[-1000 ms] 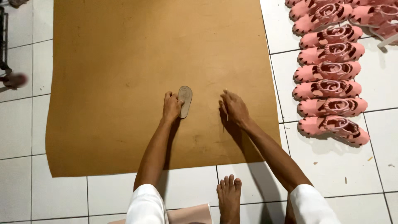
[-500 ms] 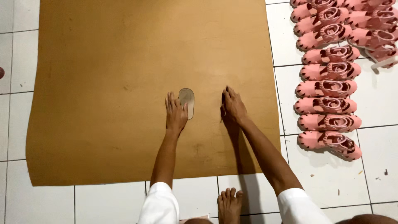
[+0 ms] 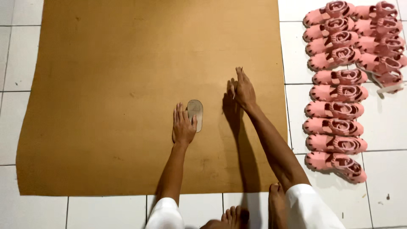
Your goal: The person sits on the workshop floor and traces around a sandal insole template onto a large cardboard sheet using a pen, repositioning the template to trace additional outlines. The person then uses scissors to cut the cardboard along the marked lines and handles the cut pieces.
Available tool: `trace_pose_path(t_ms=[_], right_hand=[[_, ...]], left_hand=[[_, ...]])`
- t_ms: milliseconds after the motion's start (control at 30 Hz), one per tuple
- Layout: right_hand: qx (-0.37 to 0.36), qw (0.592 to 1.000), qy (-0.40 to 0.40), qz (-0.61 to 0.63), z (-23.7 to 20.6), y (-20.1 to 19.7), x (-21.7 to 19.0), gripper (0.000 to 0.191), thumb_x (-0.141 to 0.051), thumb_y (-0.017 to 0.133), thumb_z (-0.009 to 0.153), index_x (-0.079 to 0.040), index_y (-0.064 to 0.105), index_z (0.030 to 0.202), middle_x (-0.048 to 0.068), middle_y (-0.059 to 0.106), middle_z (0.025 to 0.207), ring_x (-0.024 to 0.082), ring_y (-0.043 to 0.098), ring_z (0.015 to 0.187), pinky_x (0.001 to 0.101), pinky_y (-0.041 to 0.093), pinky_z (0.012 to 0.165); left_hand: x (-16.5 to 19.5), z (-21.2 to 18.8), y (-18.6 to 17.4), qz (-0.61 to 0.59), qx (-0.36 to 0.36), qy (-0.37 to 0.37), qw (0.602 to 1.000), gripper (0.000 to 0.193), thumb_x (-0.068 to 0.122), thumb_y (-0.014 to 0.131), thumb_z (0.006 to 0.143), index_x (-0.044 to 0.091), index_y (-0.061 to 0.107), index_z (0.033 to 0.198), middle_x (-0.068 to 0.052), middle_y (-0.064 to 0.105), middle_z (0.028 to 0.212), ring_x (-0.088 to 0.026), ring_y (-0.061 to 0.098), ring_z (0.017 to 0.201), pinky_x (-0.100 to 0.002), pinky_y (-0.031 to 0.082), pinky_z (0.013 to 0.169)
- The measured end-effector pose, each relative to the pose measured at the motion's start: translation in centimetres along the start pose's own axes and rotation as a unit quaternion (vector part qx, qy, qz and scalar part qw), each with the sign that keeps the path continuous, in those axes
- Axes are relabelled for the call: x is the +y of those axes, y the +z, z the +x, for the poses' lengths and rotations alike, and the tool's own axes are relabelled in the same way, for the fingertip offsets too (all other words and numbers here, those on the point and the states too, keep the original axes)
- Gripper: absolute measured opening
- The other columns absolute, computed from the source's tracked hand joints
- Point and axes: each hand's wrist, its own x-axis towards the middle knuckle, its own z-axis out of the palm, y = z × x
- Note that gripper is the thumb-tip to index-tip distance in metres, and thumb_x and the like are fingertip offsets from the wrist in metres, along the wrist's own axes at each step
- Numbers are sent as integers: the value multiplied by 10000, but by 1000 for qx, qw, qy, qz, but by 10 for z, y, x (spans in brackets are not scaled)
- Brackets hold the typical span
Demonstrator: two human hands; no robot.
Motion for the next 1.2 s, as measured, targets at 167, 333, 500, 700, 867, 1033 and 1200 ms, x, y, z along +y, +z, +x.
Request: trace_pose_path(t_ms=[167, 333, 500, 700, 867, 1033, 1200], right_hand=[[-80, 990, 17, -118, 26, 19, -4, 741, -414, 685, 986, 27, 336, 1469, 278, 390, 1525, 447, 374, 1403, 575, 329, 1077], [-178, 977, 103, -63, 27, 17, 1, 731, -482, 590, 973, -35, 377, 1511, 187, 322, 1679, 350, 308, 1541, 481, 335, 1230], [-168, 981, 56, -80, -2, 21, -1, 767, -488, 448, 1072, -8, 194, 1614, 196, 191, 1690, 363, 164, 1558, 670, 199, 1177], [-173, 979, 89, -64, -47, 17, -4, 754, -441, 434, 1046, -9, 183, 1611, 181, 149, 1708, 354, 146, 1576, 700, 146, 1174], [-22, 994, 96, 52, -123, 6, -25, 679, -340, 535, 1052, 86, 322, 1535, 284, 382, 1576, 414, 282, 1509, 592, 124, 1232], [69, 880, 287, 373, -158, 24, -74, 440, -349, 538, 1044, 47, 710, 1126, 153, 751, 1058, 266, 716, 1000, 469, 470, 1040], [121, 666, 343, 651, -134, 17, -88, 533, -435, 535, 1071, 72, 692, 1127, 148, 756, 1017, 213, 724, 906, 348, 604, 761]], left_hand=[[2, 5, -12, -13, 13, 1, 1000, 551, 317, 546, 1003, -122, 477, 1329, -306, 365, 1561, -423, 299, 1497, -505, 234, 1252], [6, 6, -22, -13, -21, -13, 1000, 515, 318, 542, 1025, -101, 480, 1319, -281, 351, 1587, -401, 298, 1523, -494, 226, 1281], [-3, 9, -23, 5, -40, 4, 999, 587, 332, 538, 1049, -154, 449, 1367, -305, 320, 1594, -402, 269, 1530, -493, 200, 1289], [6, 9, -48, -55, -90, -1, 994, 685, 344, 642, 986, -217, 497, 1351, -336, 177, 1631, -448, 164, 1521, -533, 138, 1227], [40, -22, -101, -65, -329, -37, 941, 344, 310, 808, 835, 0, 768, 979, -304, 256, 1637, -369, 349, 1438, -560, 269, 1132], [65, 4, -144, -145, -382, -77, 909, 300, 260, 783, 805, 9, 750, 966, -228, 773, 912, -304, 754, 808, -431, 581, 764], [107, 100, -160, -133, -285, -49, 948, 294, 281, 785, 844, -9, 741, 838, -187, 723, 735, -268, 727, 655, -417, 574, 679]])
